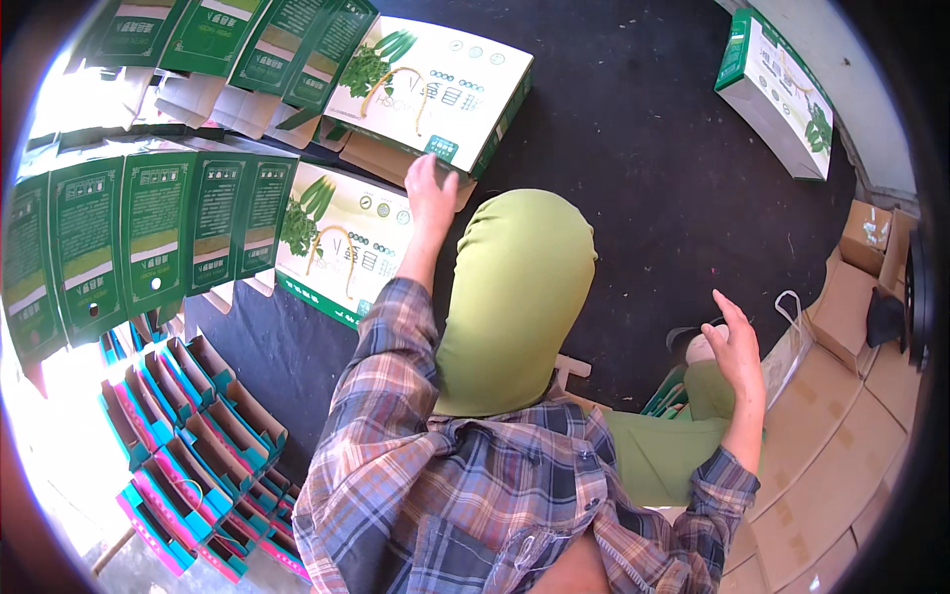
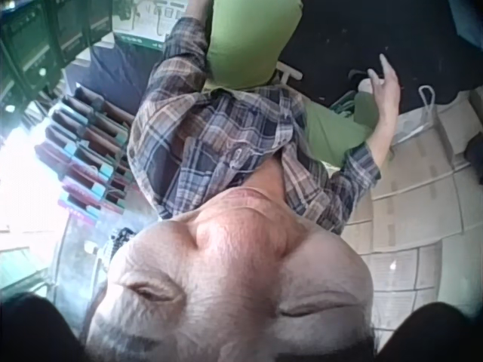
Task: The person assembles cardboard boxes by hand, folding the flaps and tucking the tabs into place before stacking them aside.
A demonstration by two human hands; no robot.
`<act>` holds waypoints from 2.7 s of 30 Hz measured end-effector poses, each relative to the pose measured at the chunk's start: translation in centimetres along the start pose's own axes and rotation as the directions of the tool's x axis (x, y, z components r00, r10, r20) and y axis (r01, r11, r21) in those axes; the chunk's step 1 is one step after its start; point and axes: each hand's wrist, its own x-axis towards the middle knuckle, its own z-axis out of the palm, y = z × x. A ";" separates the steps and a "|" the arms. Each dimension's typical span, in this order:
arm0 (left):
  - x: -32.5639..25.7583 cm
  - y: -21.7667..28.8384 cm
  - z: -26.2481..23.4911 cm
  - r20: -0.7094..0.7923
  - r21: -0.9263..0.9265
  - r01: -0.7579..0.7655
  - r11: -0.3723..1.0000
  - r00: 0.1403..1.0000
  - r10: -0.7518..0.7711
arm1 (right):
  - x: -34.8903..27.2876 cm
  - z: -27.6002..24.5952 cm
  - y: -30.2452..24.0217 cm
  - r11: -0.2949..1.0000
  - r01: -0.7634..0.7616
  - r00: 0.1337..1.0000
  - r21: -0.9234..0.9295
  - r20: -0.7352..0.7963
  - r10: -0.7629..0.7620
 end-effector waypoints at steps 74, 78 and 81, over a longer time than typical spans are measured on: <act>-2.1 32.5 -4.4 0.773 -0.348 -0.562 0.750 0.281 0.569 | -21.9 0.5 21.0 0.556 0.260 0.259 0.790 -0.611 0.748; -1.4 32.0 -3.1 0.818 -0.241 -0.634 0.735 0.276 0.506 | -25.2 15.3 26.9 0.013 0.164 0.171 0.986 -0.041 0.984; -1.2 31.1 -2.8 0.863 -0.232 -0.595 0.769 0.239 0.445 | -25.6 26.5 27.1 -0.316 0.340 0.189 0.886 0.265 0.946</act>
